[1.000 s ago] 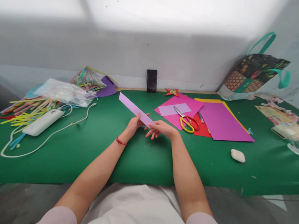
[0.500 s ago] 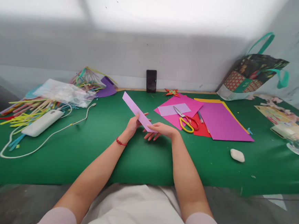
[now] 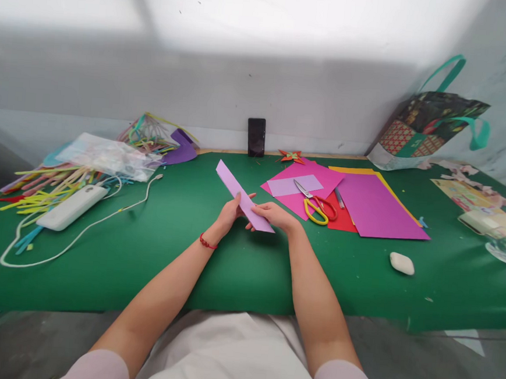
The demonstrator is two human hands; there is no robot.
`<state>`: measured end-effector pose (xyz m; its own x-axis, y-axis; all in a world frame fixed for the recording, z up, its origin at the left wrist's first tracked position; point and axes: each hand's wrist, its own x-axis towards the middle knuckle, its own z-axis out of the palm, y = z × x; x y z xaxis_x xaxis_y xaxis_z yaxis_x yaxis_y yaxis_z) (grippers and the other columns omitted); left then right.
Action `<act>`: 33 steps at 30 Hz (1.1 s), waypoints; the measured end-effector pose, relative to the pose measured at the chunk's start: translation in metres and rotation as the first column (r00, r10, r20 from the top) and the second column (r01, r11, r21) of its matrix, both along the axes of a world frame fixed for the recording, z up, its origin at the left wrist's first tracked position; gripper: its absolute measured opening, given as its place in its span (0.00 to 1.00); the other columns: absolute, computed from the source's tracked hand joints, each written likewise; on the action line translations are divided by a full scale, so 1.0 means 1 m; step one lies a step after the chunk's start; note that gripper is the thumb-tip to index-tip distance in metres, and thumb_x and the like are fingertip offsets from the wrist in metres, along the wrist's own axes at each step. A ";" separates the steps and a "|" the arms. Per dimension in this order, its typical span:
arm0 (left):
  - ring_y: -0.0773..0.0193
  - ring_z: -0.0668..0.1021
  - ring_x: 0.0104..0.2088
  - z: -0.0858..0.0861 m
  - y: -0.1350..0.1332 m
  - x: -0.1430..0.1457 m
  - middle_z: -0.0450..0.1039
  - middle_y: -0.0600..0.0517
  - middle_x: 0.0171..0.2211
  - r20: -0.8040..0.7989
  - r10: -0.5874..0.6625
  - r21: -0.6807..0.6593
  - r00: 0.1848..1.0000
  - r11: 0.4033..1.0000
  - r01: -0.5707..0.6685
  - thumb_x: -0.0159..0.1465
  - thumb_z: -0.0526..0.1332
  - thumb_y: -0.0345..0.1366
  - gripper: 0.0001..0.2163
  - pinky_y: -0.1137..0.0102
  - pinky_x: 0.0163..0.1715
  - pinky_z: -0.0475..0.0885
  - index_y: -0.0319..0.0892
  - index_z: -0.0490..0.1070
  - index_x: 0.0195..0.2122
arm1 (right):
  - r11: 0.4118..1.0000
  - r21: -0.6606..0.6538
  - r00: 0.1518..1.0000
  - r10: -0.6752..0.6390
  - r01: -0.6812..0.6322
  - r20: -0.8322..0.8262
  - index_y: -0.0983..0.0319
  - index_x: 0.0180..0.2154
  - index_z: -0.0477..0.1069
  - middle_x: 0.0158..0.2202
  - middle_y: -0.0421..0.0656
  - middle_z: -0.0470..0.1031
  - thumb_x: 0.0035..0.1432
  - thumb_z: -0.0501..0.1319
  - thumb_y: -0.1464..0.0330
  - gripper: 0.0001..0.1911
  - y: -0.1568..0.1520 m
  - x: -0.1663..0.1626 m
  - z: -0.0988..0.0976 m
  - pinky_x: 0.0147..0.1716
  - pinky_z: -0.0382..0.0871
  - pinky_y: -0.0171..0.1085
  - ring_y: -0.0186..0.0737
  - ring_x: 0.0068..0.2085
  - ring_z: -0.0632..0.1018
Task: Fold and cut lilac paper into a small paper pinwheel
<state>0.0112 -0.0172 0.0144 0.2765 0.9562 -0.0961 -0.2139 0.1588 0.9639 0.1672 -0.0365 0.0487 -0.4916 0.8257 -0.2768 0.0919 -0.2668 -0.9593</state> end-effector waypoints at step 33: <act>0.74 0.63 0.18 0.005 -0.012 0.004 0.62 0.57 0.18 -0.074 -0.296 0.005 0.952 0.955 0.297 0.50 0.65 0.42 0.13 0.74 0.21 0.57 0.38 0.64 0.20 | 0.959 0.211 0.969 -0.218 0.191 0.117 0.62 0.15 0.61 0.11 0.36 0.60 0.51 0.60 0.52 0.24 0.006 -0.004 -0.008 0.11 0.49 0.31 0.27 0.13 0.59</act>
<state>0.0150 -0.0297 0.0192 0.5407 0.8338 -0.1115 -0.0895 0.1889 0.9779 0.1631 -0.0301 0.0406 -0.2750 0.9494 -0.1519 0.1904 -0.1010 -0.9765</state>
